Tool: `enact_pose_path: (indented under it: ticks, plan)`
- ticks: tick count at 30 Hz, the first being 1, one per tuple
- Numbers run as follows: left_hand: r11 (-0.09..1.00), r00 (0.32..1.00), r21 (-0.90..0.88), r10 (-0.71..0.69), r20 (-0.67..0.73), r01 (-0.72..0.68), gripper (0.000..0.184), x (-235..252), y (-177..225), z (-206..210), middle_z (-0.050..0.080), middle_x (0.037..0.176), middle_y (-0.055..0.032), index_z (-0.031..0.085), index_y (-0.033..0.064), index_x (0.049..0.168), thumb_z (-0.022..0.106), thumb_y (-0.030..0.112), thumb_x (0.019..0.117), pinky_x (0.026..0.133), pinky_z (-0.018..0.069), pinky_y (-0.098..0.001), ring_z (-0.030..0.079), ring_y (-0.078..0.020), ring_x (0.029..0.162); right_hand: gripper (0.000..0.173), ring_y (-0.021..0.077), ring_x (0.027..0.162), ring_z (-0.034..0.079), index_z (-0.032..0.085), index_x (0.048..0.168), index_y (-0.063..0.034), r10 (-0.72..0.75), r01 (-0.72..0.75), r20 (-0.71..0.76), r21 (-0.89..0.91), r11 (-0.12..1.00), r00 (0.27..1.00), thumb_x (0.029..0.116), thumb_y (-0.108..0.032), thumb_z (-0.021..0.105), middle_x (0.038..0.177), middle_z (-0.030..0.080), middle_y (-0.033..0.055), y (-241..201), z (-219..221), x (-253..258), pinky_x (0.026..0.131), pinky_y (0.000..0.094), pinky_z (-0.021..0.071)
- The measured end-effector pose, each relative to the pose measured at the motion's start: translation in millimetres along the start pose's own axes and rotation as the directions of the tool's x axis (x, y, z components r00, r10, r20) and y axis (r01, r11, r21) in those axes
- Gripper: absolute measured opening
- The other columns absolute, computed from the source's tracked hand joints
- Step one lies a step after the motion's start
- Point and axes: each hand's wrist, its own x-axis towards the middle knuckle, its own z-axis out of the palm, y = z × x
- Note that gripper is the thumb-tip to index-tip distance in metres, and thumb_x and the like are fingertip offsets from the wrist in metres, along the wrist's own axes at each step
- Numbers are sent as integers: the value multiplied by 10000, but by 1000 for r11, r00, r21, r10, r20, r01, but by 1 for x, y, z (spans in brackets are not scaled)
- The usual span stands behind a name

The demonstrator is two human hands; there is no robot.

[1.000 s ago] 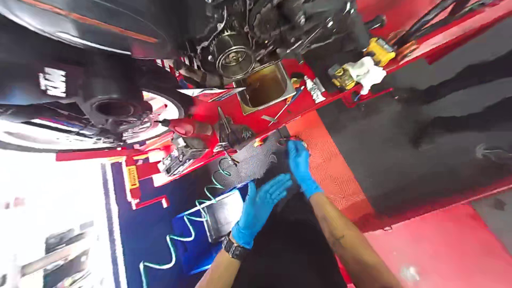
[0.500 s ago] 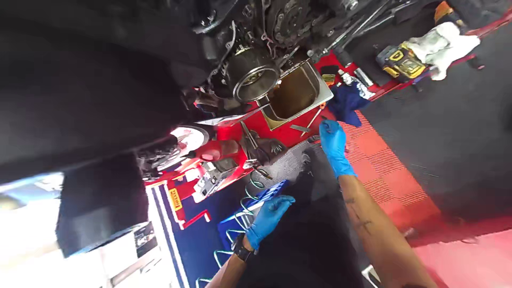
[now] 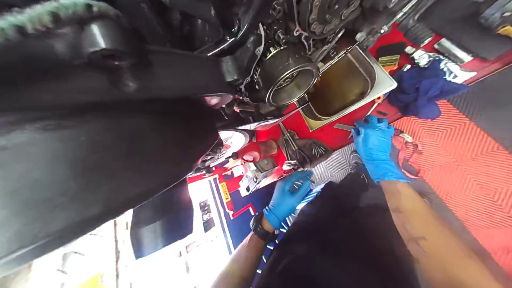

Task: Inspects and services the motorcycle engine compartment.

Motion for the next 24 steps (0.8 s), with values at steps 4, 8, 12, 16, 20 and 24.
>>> enact_pose_path:
  ticks: [4, 8, 12, 16, 20, 24]
  plan:
    - [974, 880, 139, 221, -421, -178, 279, 38, 45, -65, 709, 1149, -140, 647, -82, 1170, 528, 127, 1029, 967, 565, -375, 682, -185, 1066, 329, 420, 1121, 635, 754, 1123, -70, -98, 111, -61, 274, 955, 993, 1014, -330, 583, 1173, 691, 214, -35, -18, -19, 939, 618, 486]
    - [828, 707, 538, 475, -525, -157, 375, 69, 78, -114, 710, 1127, -108, 608, -35, 1330, 579, 185, 1028, 885, 584, -314, 683, -114, 960, 279, 137, 933, 703, 741, 1132, -50, -221, 148, -18, 793, 591, 975, 1010, -264, 609, 1057, 733, 87, -148, -37, -43, 845, 322, 598]
    - [642, 803, 735, 309, -510, 220, 487, 78, 111, -121, 709, 959, -114, 481, 94, 1507, 524, 271, 1056, 728, 577, -445, 682, -215, 786, 448, 111, 826, 672, 545, 1456, -69, -307, 132, -39, 948, 288, 951, 1022, -171, 589, 996, 718, 64, -240, -47, -23, 773, 309, 587]
    - [519, 833, 766, 170, -527, 379, 510, 88, 138, -119, 696, 874, -190, 416, 95, 1547, 497, 213, 1058, 724, 551, -581, 690, -378, 801, 618, 156, 646, 589, 355, 1603, -137, -318, 150, -64, 956, 254, 946, 1018, -106, 552, 817, 641, 72, -287, -45, 7, 625, 360, 549]
    - [423, 847, 790, 89, -524, 444, 475, 98, 156, -119, 702, 964, -257, 439, 75, 1530, 472, 203, 1073, 789, 534, -633, 696, -448, 920, 515, 161, 806, 651, 410, 1546, -83, -274, 81, -19, 972, 219, 961, 1040, -85, 508, 965, 685, 91, -299, -47, 13, 753, 362, 566]
    - [331, 862, 814, 4, -507, 477, 555, 102, 172, -120, 696, 980, -290, 358, 144, 1597, 496, 216, 1064, 789, 519, -657, 680, -496, 938, 144, 105, 756, 620, 660, 1033, -26, -161, -153, 152, 988, 2, 975, 1015, -142, 576, 837, 648, 44, -307, -40, 14, 716, 312, 541]
